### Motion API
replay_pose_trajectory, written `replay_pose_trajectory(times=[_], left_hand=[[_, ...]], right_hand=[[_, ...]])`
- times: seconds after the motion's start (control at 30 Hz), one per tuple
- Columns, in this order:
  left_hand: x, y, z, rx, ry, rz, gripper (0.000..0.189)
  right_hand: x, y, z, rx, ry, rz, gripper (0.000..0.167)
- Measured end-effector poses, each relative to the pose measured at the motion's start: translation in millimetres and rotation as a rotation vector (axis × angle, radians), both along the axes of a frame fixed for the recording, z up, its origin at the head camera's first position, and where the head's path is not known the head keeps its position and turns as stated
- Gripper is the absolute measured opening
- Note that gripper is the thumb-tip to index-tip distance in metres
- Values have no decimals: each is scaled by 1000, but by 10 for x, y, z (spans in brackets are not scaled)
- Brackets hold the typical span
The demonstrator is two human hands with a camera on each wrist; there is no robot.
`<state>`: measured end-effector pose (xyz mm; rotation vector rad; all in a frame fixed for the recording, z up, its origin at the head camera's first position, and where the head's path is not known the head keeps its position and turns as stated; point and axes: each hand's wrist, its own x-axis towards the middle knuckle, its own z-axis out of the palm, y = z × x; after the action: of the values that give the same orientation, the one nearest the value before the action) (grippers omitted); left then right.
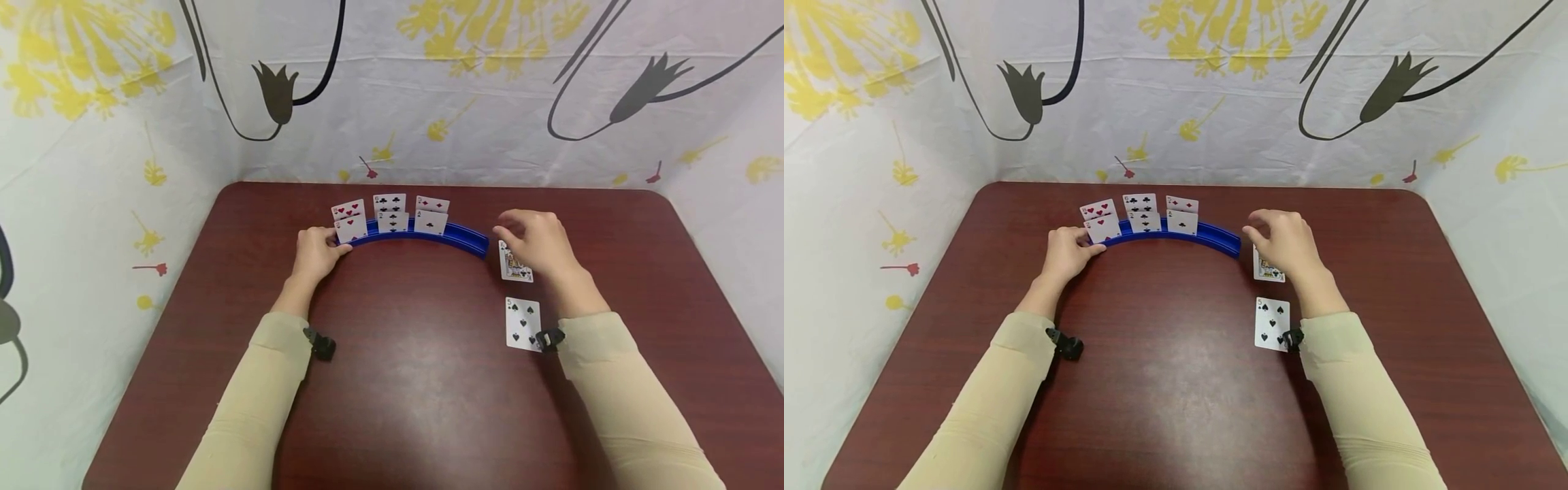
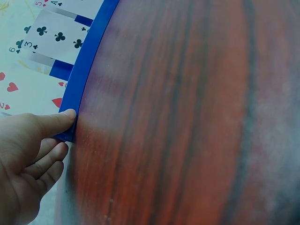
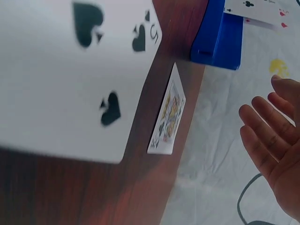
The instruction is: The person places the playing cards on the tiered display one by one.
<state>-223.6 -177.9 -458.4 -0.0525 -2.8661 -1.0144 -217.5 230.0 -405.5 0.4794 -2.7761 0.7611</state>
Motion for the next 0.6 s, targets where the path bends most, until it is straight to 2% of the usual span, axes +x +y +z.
replay_pose_trajectory(times=[0.4, 0.6], left_hand=[[-5, 1, -8, -10, -20, 8, 42], [-2, 14, 0, -4, -12, 7, 38]], right_hand=[[52, 264, -13, 53, -141, -20, 39], [65, 369, -36, 112, -265, -21, 49]])
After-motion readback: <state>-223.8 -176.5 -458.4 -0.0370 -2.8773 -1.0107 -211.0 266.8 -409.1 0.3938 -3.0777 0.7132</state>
